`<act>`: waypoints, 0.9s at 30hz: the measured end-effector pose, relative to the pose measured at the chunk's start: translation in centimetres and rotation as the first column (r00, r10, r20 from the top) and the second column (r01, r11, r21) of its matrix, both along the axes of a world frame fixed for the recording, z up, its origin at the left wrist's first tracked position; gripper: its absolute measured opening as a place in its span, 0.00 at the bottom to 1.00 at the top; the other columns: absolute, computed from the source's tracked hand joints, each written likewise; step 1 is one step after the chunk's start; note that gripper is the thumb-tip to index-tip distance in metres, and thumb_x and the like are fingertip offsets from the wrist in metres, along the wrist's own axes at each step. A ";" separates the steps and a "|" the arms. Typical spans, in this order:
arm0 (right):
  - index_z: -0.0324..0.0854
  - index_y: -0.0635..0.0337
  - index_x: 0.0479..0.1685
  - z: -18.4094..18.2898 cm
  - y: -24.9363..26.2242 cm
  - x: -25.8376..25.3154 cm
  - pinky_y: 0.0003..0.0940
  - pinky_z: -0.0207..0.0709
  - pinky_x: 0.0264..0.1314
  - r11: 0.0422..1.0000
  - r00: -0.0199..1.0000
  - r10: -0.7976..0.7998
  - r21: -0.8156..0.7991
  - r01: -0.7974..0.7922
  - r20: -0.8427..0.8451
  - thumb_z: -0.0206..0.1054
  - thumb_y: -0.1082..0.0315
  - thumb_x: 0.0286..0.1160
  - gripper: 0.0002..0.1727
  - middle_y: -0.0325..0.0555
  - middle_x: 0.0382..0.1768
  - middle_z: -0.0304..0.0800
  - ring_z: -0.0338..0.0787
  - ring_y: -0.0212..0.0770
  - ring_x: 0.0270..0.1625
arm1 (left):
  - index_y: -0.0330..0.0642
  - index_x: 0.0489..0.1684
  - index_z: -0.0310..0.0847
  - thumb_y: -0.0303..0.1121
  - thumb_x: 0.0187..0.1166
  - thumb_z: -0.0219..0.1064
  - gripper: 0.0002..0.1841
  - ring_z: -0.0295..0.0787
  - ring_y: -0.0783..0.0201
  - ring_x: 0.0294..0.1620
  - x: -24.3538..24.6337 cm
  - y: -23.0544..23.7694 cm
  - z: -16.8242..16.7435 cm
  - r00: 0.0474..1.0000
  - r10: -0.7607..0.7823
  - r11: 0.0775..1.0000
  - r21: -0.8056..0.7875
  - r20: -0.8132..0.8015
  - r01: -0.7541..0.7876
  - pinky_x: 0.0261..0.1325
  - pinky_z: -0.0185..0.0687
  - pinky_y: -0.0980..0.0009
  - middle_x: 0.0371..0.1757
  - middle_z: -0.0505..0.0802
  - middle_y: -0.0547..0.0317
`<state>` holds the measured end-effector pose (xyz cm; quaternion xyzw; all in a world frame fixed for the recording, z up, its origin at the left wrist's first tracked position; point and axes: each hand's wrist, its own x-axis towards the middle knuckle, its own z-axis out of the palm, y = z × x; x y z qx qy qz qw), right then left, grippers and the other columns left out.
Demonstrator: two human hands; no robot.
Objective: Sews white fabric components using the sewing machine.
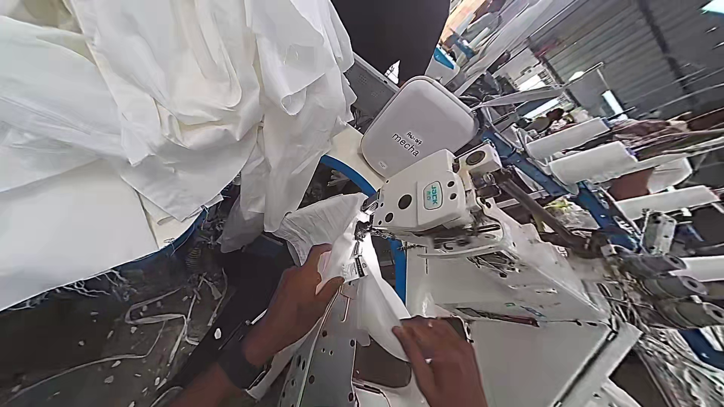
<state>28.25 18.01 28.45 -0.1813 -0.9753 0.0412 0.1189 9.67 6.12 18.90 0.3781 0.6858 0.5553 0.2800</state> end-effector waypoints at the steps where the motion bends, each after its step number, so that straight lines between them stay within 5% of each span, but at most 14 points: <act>1: 0.92 0.62 0.27 0.4 1.0 0.6 0.47 0.83 0.36 1.000 1.000 -0.020 0.014 0.020 -0.019 0.64 0.60 0.76 0.18 0.48 0.25 0.93 0.92 0.47 0.29 | 0.35 0.78 0.75 0.42 0.86 0.63 0.27 0.86 0.50 0.25 -0.5 0.7 1.0 0.995 -0.050 0.998 -0.040 -0.085 0.046 0.37 0.82 0.50 0.25 0.89 0.48; 3: 0.90 0.58 0.24 0.3 2.1 1.6 0.38 0.75 0.30 0.996 0.998 -0.026 0.085 0.031 -0.051 0.60 0.55 0.77 0.21 0.43 0.20 0.88 0.86 0.39 0.24 | 0.31 0.69 0.82 0.40 0.91 0.57 0.21 0.91 0.33 0.53 -0.1 3.7 3.6 0.914 -0.367 0.911 -0.267 -0.174 0.315 0.58 0.79 0.35 0.48 0.93 0.32; 4: 0.89 0.57 0.24 0.1 2.3 1.6 0.37 0.74 0.30 0.991 0.997 -0.025 0.127 0.035 -0.074 0.59 0.55 0.77 0.21 0.42 0.20 0.86 0.84 0.39 0.24 | 0.27 0.60 0.84 0.37 0.91 0.56 0.19 0.87 0.30 0.60 0.4 5.4 4.9 0.844 -0.492 0.834 -0.395 -0.216 0.385 0.60 0.77 0.34 0.54 0.91 0.29; 6: 0.91 0.59 0.27 -0.4 2.0 2.1 0.42 0.80 0.41 0.986 0.995 -0.052 0.152 0.065 -0.084 0.59 0.56 0.78 0.21 0.45 0.24 0.89 0.89 0.44 0.31 | 0.24 0.57 0.82 0.35 0.91 0.57 0.18 0.86 0.30 0.62 2.0 6.3 6.5 0.776 -0.585 0.751 -0.520 -0.235 0.408 0.58 0.79 0.36 0.55 0.89 0.27; 8: 0.92 0.63 0.31 -1.7 0.9 2.9 0.49 0.85 0.49 0.989 0.994 -0.091 0.107 0.098 -0.065 0.61 0.61 0.76 0.17 0.49 0.28 0.93 0.95 0.49 0.36 | 0.24 0.77 0.69 0.36 0.89 0.60 0.25 0.90 0.31 0.54 3.4 3.9 6.1 0.850 -0.482 0.804 -0.492 -0.211 0.334 0.55 0.81 0.38 0.48 0.91 0.30; 9: 0.91 0.65 0.31 -2.6 0.3 3.0 0.47 0.86 0.39 0.991 0.994 -0.095 0.091 0.100 -0.057 0.63 0.64 0.74 0.15 0.51 0.27 0.93 0.94 0.50 0.32 | 0.28 0.86 0.62 0.37 0.88 0.61 0.31 0.92 0.33 0.45 3.9 2.2 5.4 0.908 -0.354 0.868 -0.439 -0.223 0.231 0.50 0.83 0.39 0.39 0.93 0.34; 11: 0.90 0.68 0.31 -3.7 -1.6 1.9 0.44 0.83 0.26 0.996 0.997 -0.062 0.054 0.065 -0.048 0.64 0.68 0.73 0.13 0.53 0.24 0.91 0.91 0.50 0.25 | 0.31 0.85 0.66 0.35 0.85 0.64 0.30 0.93 0.35 0.35 4.0 -0.1 3.6 0.973 -0.140 0.951 -0.297 -0.184 0.081 0.44 0.84 0.40 0.30 0.93 0.38; 12: 0.90 0.67 0.29 -4.1 -2.8 1.1 0.40 0.81 0.23 0.998 0.998 -0.028 0.059 0.032 -0.064 0.64 0.68 0.73 0.12 0.51 0.22 0.89 0.90 0.48 0.22 | 0.31 0.77 0.76 0.33 0.84 0.64 0.24 0.92 0.36 0.33 4.3 -0.6 2.2 0.986 -0.086 0.981 -0.187 -0.144 0.058 0.44 0.83 0.40 0.30 0.93 0.38; 14: 0.88 0.61 0.26 -4.9 -4.9 -0.6 0.30 0.76 0.20 0.994 0.992 0.024 0.105 -0.011 -0.124 0.63 0.66 0.74 0.13 0.45 0.19 0.85 0.86 0.40 0.20 | 0.30 0.46 0.92 0.28 0.76 0.64 0.12 0.93 0.45 0.25 5.1 -0.1 -1.2 0.979 0.052 0.994 0.102 -0.197 -0.032 0.30 0.84 0.45 0.23 0.92 0.44; 16: 0.88 0.58 0.25 -5.8 -5.9 -2.1 0.25 0.73 0.21 0.988 0.978 0.031 0.154 0.001 -0.204 0.62 0.67 0.73 0.12 0.42 0.18 0.82 0.83 0.37 0.20 | 0.33 0.25 0.86 0.27 0.75 0.61 0.10 0.87 0.50 0.20 4.1 0.4 -2.2 0.976 0.066 0.980 0.199 -0.208 -0.023 0.24 0.76 0.51 0.17 0.86 0.48; 20: 0.93 0.61 0.27 -6.5 -6.3 -2.3 0.18 0.74 0.31 0.974 0.950 -0.003 0.212 0.073 -0.312 0.67 0.69 0.68 0.09 0.45 0.21 0.83 0.83 0.35 0.28 | 0.31 0.27 0.89 0.23 0.74 0.63 0.09 0.87 0.54 0.24 4.2 -0.9 -1.7 0.993 0.018 0.981 0.192 -0.119 0.005 0.30 0.81 0.58 0.21 0.87 0.47; 24: 0.92 0.58 0.29 -8.0 -5.1 -3.0 0.10 0.71 0.41 0.975 0.916 0.013 0.206 0.077 -0.402 0.69 0.69 0.70 0.07 0.46 0.30 0.79 0.79 0.29 0.35 | 0.36 0.21 0.88 0.27 0.70 0.64 0.10 0.75 0.62 0.17 5.4 -0.6 -3.5 0.969 0.161 0.947 0.307 -0.188 -0.098 0.21 0.70 0.69 0.16 0.76 0.57; 27: 0.92 0.57 0.30 -8.4 -3.8 -4.0 0.10 0.76 0.48 0.983 0.893 0.017 0.171 0.067 -0.449 0.68 0.69 0.71 0.08 0.47 0.33 0.87 0.87 0.28 0.41 | 0.38 0.14 0.84 0.29 0.71 0.64 0.13 0.73 0.63 0.15 5.0 1.0 -4.3 0.928 0.271 0.903 0.401 -0.255 -0.154 0.20 0.66 0.69 0.13 0.74 0.58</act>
